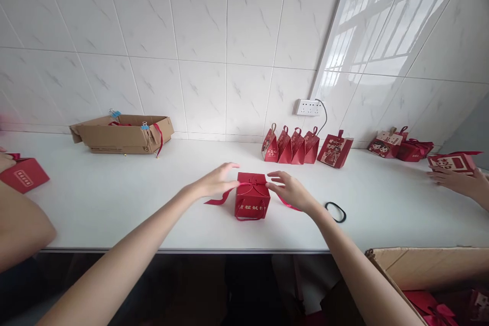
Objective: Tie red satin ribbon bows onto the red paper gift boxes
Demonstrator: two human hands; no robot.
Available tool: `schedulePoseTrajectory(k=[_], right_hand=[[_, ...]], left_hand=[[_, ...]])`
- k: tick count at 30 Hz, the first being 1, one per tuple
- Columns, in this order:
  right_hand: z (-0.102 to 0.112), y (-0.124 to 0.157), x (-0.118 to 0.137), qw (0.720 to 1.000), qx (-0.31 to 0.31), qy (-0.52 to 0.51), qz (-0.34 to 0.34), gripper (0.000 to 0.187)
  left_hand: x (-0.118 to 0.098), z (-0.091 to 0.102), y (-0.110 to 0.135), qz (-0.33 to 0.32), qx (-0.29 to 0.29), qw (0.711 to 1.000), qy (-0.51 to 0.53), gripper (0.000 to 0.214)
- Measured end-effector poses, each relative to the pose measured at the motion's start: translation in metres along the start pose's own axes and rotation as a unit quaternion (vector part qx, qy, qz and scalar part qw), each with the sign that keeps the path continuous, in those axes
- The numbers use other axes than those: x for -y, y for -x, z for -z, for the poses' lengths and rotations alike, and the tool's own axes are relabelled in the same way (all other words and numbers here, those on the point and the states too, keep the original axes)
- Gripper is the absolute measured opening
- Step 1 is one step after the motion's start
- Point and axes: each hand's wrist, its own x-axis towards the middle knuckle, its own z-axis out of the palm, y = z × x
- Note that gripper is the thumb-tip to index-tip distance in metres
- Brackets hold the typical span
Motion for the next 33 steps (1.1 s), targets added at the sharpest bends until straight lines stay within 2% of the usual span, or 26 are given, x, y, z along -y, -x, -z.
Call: schedulePoseTrajectory(k=[3,6,13,17,20,22,24,28,30,33], right_hand=[[-0.014,-0.011,0.002,1.0,0.004,-0.016,0.01,0.011],[-0.018,-0.015,-0.002,0.999,0.006,-0.034,0.014,0.01],[-0.022,-0.019,-0.01,1.0,-0.008,-0.019,0.007,0.013],[-0.019,-0.018,-0.005,0.999,-0.004,-0.027,-0.027,0.015],[-0.012,-0.014,-0.002,0.995,0.024,-0.031,-0.091,0.029],[-0.007,-0.012,-0.003,0.989,0.068,-0.06,-0.115,0.037],[-0.004,-0.01,-0.007,0.977,0.11,-0.141,-0.118,0.043],[-0.006,-0.01,-0.017,0.926,0.167,-0.314,-0.123,0.044],[-0.009,-0.01,-0.021,0.908,0.188,-0.357,-0.118,0.04],[-0.013,-0.009,-0.026,0.904,0.188,-0.368,-0.108,0.037]], left_hand=[[-0.014,-0.027,-0.013,-0.024,0.023,0.999,0.025,0.061],[-0.009,-0.04,-0.021,-0.01,0.017,0.997,0.078,0.051],[0.001,-0.043,-0.018,-0.023,-0.031,0.99,0.138,0.033],[0.001,-0.042,-0.011,0.027,-0.072,0.993,0.091,0.036],[0.005,-0.035,-0.006,0.067,-0.09,0.992,0.063,0.044],[0.009,-0.028,-0.003,0.087,-0.054,0.991,0.089,0.046],[0.01,-0.022,-0.002,0.092,0.008,0.984,0.15,0.047],[0.012,-0.018,-0.002,0.07,0.113,0.955,0.265,0.041],[0.015,-0.019,-0.002,0.06,0.148,0.941,0.298,0.037],[0.022,-0.022,-0.003,0.048,0.166,0.922,0.348,0.034]])
